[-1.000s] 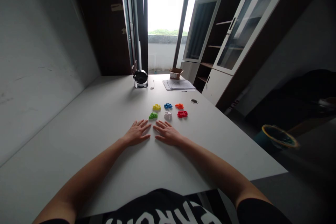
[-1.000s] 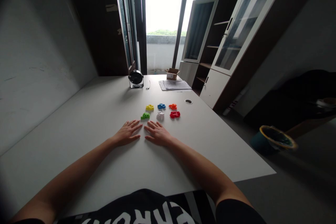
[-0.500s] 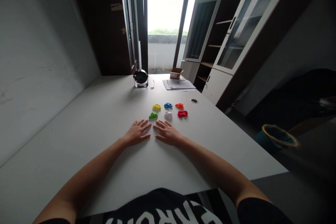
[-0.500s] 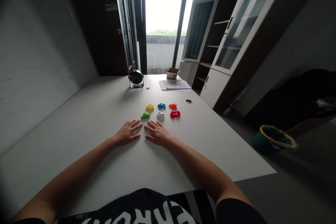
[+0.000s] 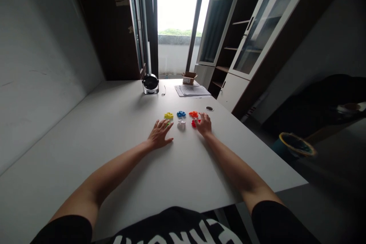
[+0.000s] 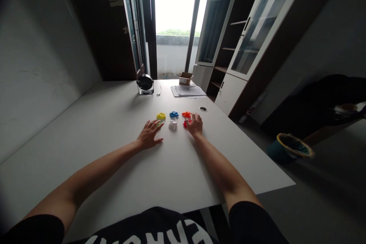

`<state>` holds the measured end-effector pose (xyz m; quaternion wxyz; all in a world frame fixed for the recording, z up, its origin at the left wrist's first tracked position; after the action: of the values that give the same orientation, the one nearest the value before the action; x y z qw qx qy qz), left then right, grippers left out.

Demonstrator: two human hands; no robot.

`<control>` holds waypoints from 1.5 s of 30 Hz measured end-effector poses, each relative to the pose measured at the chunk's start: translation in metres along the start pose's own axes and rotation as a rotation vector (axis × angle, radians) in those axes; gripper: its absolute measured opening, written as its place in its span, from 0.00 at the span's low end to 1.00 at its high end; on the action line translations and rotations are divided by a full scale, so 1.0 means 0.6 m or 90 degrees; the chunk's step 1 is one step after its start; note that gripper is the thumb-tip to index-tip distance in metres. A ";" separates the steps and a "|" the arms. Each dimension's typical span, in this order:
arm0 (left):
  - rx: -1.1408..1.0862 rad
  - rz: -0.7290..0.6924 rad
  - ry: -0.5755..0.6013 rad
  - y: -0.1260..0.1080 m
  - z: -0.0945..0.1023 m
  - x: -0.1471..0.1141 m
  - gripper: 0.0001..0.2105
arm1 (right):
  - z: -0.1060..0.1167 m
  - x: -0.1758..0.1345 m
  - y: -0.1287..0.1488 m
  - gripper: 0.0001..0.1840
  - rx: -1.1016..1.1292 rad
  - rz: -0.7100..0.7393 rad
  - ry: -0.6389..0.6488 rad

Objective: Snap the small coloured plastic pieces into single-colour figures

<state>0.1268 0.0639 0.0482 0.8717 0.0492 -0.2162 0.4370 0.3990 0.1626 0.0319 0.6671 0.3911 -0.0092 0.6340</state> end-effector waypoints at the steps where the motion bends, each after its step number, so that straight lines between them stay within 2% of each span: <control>1: 0.000 0.015 -0.004 -0.002 -0.010 0.019 0.41 | -0.012 0.014 -0.028 0.30 -0.002 -0.051 0.016; 2: -0.001 0.032 -0.006 -0.004 -0.022 0.039 0.42 | -0.025 0.027 -0.050 0.31 0.006 -0.089 0.035; 4: -0.001 0.064 -0.009 -0.010 -0.047 0.079 0.43 | -0.051 0.051 -0.063 0.31 0.030 -0.086 0.078; 7: 0.002 0.096 -0.005 -0.021 -0.079 0.130 0.42 | -0.080 0.078 -0.057 0.31 0.058 -0.049 0.122; 10: 0.018 0.102 0.001 -0.024 -0.095 0.168 0.42 | -0.098 0.094 -0.053 0.30 0.067 -0.062 0.130; 14: 0.049 0.093 0.022 -0.006 -0.104 0.195 0.43 | -0.123 0.105 -0.035 0.29 0.094 -0.076 0.128; 18: 0.046 0.149 0.077 0.037 -0.118 0.195 0.45 | -0.169 0.109 0.008 0.27 0.141 -0.039 0.179; 21: 0.039 0.178 0.109 0.063 -0.123 0.185 0.46 | -0.200 0.105 0.034 0.26 0.179 -0.045 0.217; 24: 0.033 0.182 0.116 0.082 -0.117 0.173 0.46 | -0.217 0.097 0.061 0.26 0.211 -0.065 0.216; 27: 0.025 0.161 0.117 0.101 -0.102 0.157 0.45 | -0.222 0.085 0.091 0.26 0.234 -0.095 0.186; 30: 0.011 0.112 0.131 0.124 -0.084 0.132 0.44 | -0.236 0.068 0.137 0.26 0.240 -0.112 0.190; 34: 0.008 0.080 0.119 0.175 -0.048 0.082 0.44 | -0.265 0.039 0.227 0.25 0.186 -0.090 0.209; 39: 0.005 0.069 0.117 0.259 0.002 0.000 0.38 | -0.320 -0.010 0.361 0.26 0.142 -0.055 0.259; 45: 0.048 0.128 0.109 0.357 0.069 -0.097 0.37 | -0.366 -0.062 0.501 0.23 0.248 -0.031 0.281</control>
<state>-0.0852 0.1409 0.0388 0.8365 0.0223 -0.1284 0.5323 0.0291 0.2155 0.0135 0.5802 0.3647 0.2674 0.6773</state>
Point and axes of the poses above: each hand's wrist, its own x-axis towards the middle knuckle, its own z-axis out of the back of the hand, y = z × x, the point moved 10 cm from there along x, towards the middle knuckle, and after that the axes turned 1 degree about -y, right-handed, at the moved point
